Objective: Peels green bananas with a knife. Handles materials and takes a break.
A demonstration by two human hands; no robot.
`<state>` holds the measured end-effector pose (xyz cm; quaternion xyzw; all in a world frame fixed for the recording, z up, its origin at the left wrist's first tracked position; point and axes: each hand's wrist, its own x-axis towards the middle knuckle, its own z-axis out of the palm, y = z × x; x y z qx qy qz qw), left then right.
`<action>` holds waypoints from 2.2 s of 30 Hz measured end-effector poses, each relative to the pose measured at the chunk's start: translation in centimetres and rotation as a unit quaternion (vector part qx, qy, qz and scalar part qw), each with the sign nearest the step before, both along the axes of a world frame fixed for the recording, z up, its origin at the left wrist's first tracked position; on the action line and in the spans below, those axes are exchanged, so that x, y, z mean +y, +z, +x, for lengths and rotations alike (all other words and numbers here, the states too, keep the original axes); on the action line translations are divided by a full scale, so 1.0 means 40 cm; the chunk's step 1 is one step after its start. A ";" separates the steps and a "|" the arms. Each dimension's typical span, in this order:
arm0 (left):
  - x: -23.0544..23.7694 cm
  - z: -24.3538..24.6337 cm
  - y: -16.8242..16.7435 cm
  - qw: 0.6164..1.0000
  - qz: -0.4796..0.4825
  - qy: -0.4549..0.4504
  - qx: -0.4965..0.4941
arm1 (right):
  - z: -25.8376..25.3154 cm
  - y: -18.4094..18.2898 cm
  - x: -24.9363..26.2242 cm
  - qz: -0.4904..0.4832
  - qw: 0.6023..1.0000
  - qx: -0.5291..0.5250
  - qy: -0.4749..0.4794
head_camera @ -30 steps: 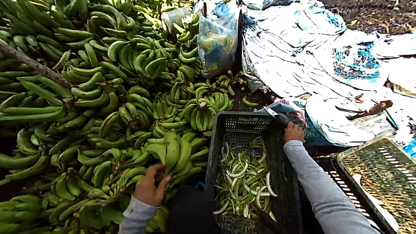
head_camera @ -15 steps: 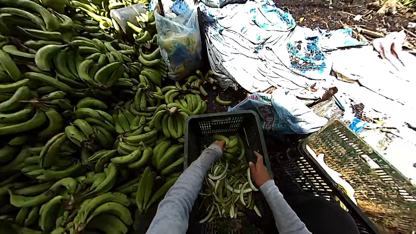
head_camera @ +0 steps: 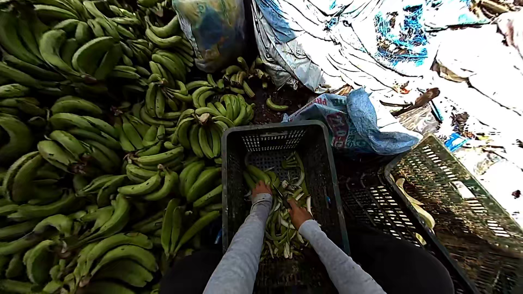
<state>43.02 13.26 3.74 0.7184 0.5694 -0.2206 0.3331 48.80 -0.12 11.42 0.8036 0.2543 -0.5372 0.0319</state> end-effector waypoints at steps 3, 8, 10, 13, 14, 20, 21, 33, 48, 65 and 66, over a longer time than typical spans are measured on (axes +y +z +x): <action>0.010 0.006 -0.019 1.000 -0.004 0.022 -0.005 | -0.002 -0.009 0.015 -0.021 1.000 -0.008 0.013; 0.023 0.011 -0.017 1.000 -0.026 -0.002 0.016 | -0.001 -0.008 0.028 -0.039 0.999 -0.006 0.029; 0.027 0.013 -0.016 0.999 -0.031 -0.014 0.019 | -0.002 -0.005 0.032 -0.041 0.999 -0.009 0.030; 0.033 0.010 -0.018 0.999 -0.037 -0.028 0.021 | -0.012 -0.006 0.037 -0.047 0.998 -0.016 0.033; 0.036 0.008 -0.021 0.999 -0.041 -0.030 0.020 | -0.017 -0.006 0.039 -0.052 0.998 -0.017 0.034; 0.045 -0.003 -0.035 0.998 -0.054 -0.024 0.010 | -0.027 -0.004 0.068 -0.067 0.997 0.004 0.045; 0.044 -0.003 -0.038 0.998 -0.055 -0.020 0.011 | -0.029 -0.010 0.073 -0.066 0.997 0.006 0.041; 0.068 -0.005 -0.029 0.997 -0.064 0.050 0.017 | -0.080 -0.084 0.076 0.003 0.996 0.058 -0.069; 0.183 0.033 0.012 0.950 -0.067 0.303 -0.030 | -0.104 -0.141 0.154 0.105 0.990 0.035 -0.089; 0.117 -0.022 0.036 0.985 -0.008 0.150 -0.087 | -0.018 0.053 0.077 0.062 0.997 0.041 -0.009; 0.114 -0.018 0.033 0.984 0.000 0.160 -0.081 | -0.024 0.053 0.082 0.056 0.997 0.044 -0.004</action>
